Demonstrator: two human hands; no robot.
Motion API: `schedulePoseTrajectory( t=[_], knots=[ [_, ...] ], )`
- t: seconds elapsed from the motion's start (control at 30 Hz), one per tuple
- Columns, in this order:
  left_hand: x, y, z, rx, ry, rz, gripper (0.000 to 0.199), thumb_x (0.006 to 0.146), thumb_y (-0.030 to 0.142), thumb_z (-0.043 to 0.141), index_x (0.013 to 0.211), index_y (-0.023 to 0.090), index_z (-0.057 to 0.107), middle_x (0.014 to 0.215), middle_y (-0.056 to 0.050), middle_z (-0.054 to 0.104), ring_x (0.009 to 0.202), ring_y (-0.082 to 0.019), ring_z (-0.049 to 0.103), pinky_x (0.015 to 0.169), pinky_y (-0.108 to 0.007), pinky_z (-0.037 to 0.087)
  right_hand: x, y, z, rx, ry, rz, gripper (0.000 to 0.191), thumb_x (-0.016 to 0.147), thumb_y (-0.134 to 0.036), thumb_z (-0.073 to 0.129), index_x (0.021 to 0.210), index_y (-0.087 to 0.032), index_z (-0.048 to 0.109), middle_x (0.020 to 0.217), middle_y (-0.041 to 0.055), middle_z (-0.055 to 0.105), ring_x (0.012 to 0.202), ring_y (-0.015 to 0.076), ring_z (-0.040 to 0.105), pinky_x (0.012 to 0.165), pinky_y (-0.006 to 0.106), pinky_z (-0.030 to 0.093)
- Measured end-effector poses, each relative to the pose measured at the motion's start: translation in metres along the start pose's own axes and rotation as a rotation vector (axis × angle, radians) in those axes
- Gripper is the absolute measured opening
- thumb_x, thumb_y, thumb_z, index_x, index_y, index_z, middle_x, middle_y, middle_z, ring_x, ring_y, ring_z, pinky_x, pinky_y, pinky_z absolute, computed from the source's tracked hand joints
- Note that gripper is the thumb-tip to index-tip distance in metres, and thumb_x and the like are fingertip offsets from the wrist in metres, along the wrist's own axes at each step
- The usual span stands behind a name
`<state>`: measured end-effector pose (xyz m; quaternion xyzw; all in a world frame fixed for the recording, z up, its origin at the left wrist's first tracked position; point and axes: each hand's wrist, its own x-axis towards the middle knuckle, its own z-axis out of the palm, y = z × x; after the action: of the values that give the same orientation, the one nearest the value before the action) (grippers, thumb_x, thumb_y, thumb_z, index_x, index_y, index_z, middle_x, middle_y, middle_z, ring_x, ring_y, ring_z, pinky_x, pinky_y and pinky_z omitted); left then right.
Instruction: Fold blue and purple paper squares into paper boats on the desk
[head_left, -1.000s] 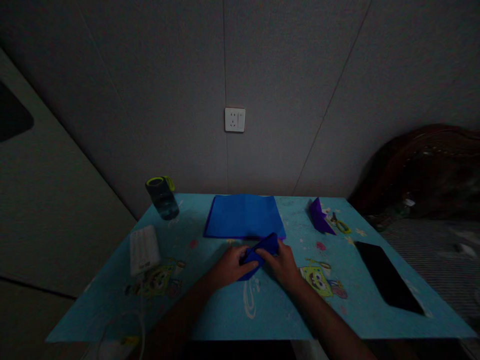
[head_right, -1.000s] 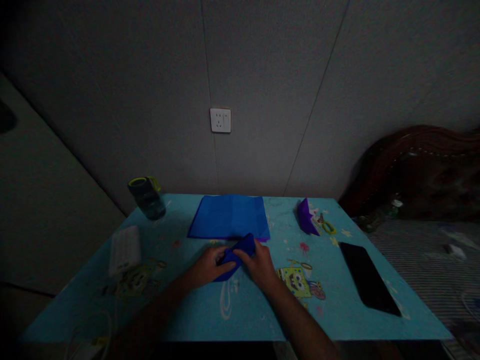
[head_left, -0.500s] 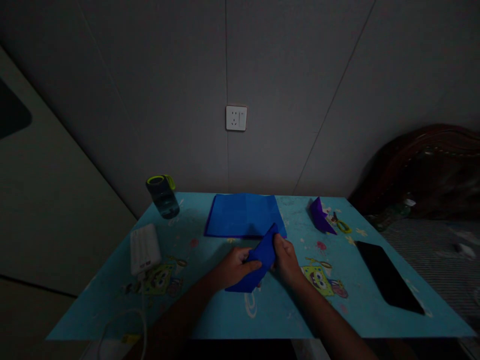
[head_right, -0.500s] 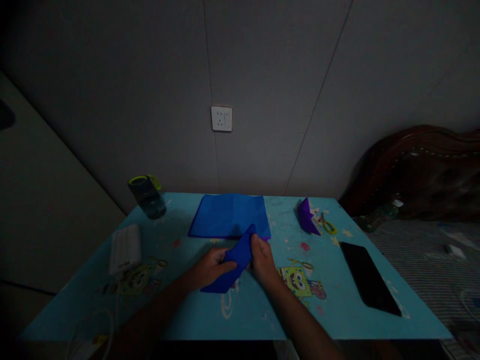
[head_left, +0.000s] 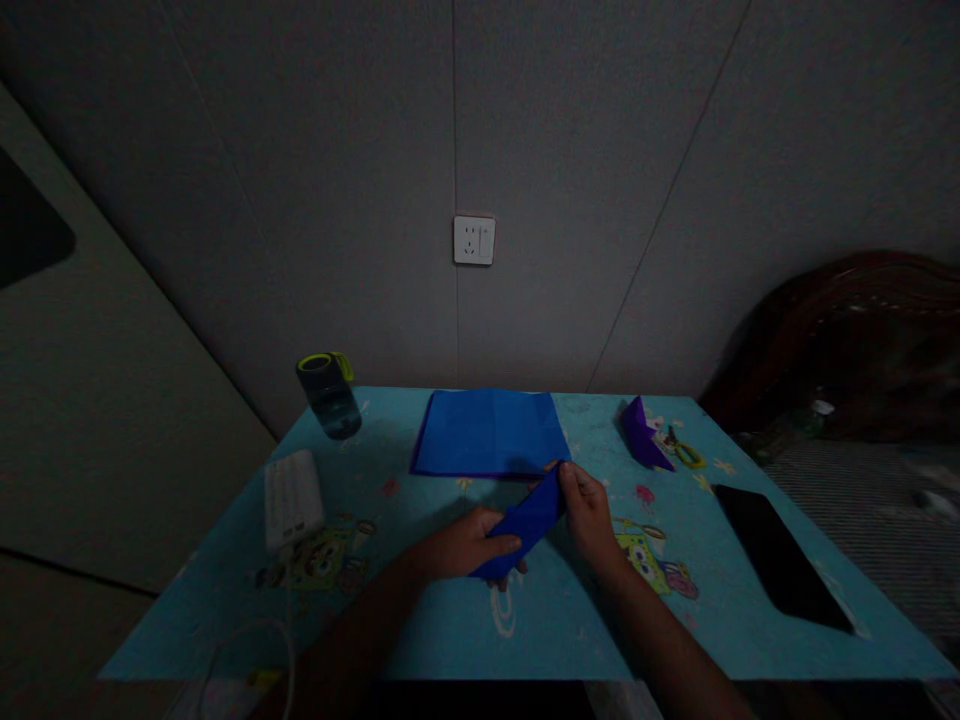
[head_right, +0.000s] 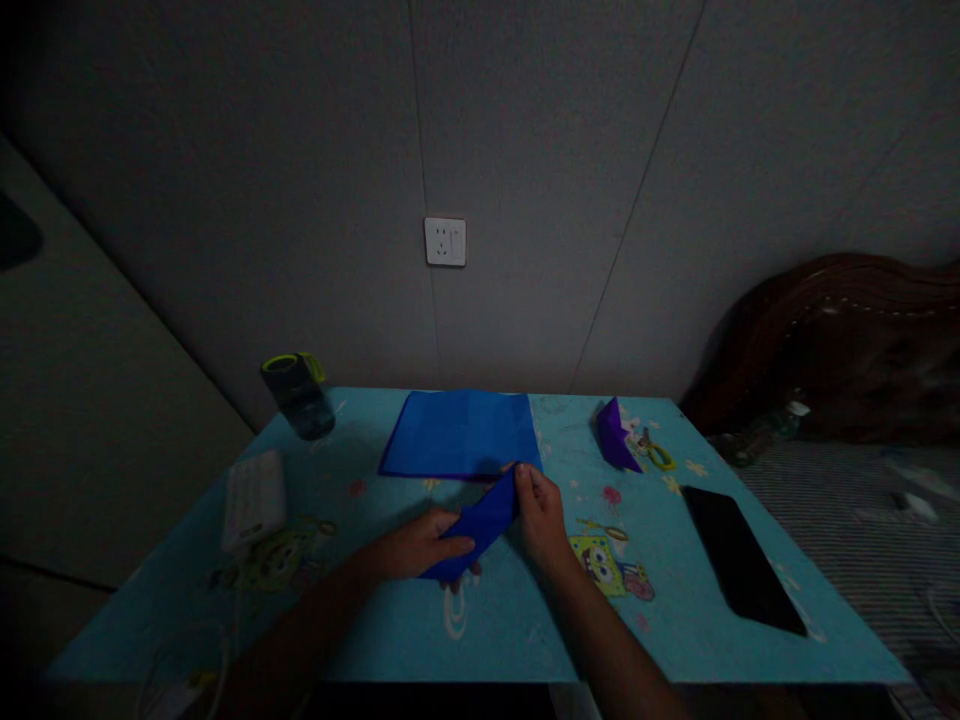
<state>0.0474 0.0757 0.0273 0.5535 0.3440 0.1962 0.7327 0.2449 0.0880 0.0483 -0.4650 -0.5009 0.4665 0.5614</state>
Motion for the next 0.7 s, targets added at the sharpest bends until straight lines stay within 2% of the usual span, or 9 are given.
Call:
schedulePoseTrajectory(
  t=[0.1, 0.2, 0.27, 0.33, 0.4, 0.47, 0.63, 0.7],
  knots=[
    [0.000, 0.004, 0.002, 0.032, 0.004, 0.026, 0.038, 0.081, 0.049, 0.066, 0.095, 0.014, 0.066, 0.085, -0.007, 0.073, 0.056, -0.010, 0.062, 0.054, -0.023, 0.046, 0.002, 0.003, -0.003, 0.018, 0.069, 0.000, 0.048, 0.081, -0.067, 0.058, 0.085, -0.020, 0.064, 0.057, -0.0004, 0.064, 0.044, 0.0133, 0.050, 0.043, 0.024, 0.041],
    [-0.001, 0.005, 0.001, 0.041, 0.021, 0.056, 0.039, 0.080, 0.049, 0.068, 0.094, 0.013, 0.067, 0.086, -0.007, 0.072, 0.059, -0.011, 0.062, 0.058, -0.024, 0.047, 0.009, 0.010, -0.006, 0.074, 0.064, 0.056, 0.049, 0.080, -0.068, 0.059, 0.089, -0.021, 0.063, 0.062, 0.0003, 0.068, 0.047, 0.0145, 0.054, 0.045, 0.024, 0.042],
    [0.000, 0.004, 0.000, 0.018, 0.048, 0.076, 0.041, 0.079, 0.049, 0.068, 0.096, 0.012, 0.067, 0.087, -0.008, 0.072, 0.061, -0.012, 0.063, 0.061, -0.025, 0.048, 0.012, 0.013, -0.006, 0.116, -0.002, 0.082, 0.049, 0.080, -0.068, 0.059, 0.091, -0.021, 0.064, 0.068, 0.0013, 0.070, 0.054, 0.0162, 0.059, 0.050, 0.025, 0.045],
    [0.002, 0.001, -0.001, -0.030, 0.092, 0.101, 0.043, 0.079, 0.051, 0.068, 0.099, 0.012, 0.066, 0.089, -0.009, 0.072, 0.062, -0.013, 0.063, 0.062, -0.027, 0.049, 0.011, 0.014, -0.004, 0.135, -0.125, 0.095, 0.049, 0.081, -0.067, 0.060, 0.089, -0.019, 0.066, 0.072, 0.0025, 0.071, 0.060, 0.0172, 0.062, 0.055, 0.026, 0.047],
    [0.005, -0.001, -0.001, -0.065, 0.143, 0.119, 0.043, 0.078, 0.051, 0.069, 0.097, 0.012, 0.067, 0.088, -0.008, 0.072, 0.062, -0.013, 0.063, 0.061, -0.027, 0.049, 0.008, 0.011, -0.001, 0.117, -0.261, 0.108, 0.050, 0.082, -0.067, 0.059, 0.081, -0.017, 0.067, 0.069, 0.0036, 0.071, 0.059, 0.0172, 0.062, 0.057, 0.027, 0.046],
    [0.007, -0.002, 0.001, -0.076, 0.168, 0.131, 0.042, 0.076, 0.049, 0.072, 0.094, 0.011, 0.067, 0.085, -0.008, 0.072, 0.061, -0.013, 0.063, 0.061, -0.026, 0.049, 0.005, 0.006, 0.002, 0.095, -0.315, 0.114, 0.052, 0.082, -0.066, 0.058, 0.073, -0.016, 0.066, 0.062, 0.0035, 0.068, 0.054, 0.0166, 0.060, 0.055, 0.028, 0.046],
    [0.008, -0.002, 0.007, -0.116, 0.108, 0.079, 0.047, 0.077, 0.053, 0.070, 0.095, 0.011, 0.061, 0.081, -0.010, 0.072, 0.055, -0.014, 0.065, 0.054, -0.027, 0.051, 0.005, 0.003, 0.004, 0.090, -0.142, 0.080, 0.050, 0.079, -0.065, 0.063, 0.065, -0.017, 0.061, 0.057, 0.0004, 0.065, 0.053, 0.0147, 0.058, 0.057, 0.027, 0.046],
    [0.008, -0.001, 0.009, -0.096, 0.106, 0.070, 0.048, 0.078, 0.056, 0.067, 0.094, 0.011, 0.060, 0.081, -0.010, 0.073, 0.048, -0.013, 0.063, 0.047, -0.025, 0.048, 0.005, 0.005, 0.006, 0.100, -0.197, 0.105, 0.052, 0.078, -0.066, 0.064, 0.063, -0.017, 0.059, 0.056, -0.0001, 0.064, 0.052, 0.0137, 0.057, 0.055, 0.025, 0.046]
  ],
)
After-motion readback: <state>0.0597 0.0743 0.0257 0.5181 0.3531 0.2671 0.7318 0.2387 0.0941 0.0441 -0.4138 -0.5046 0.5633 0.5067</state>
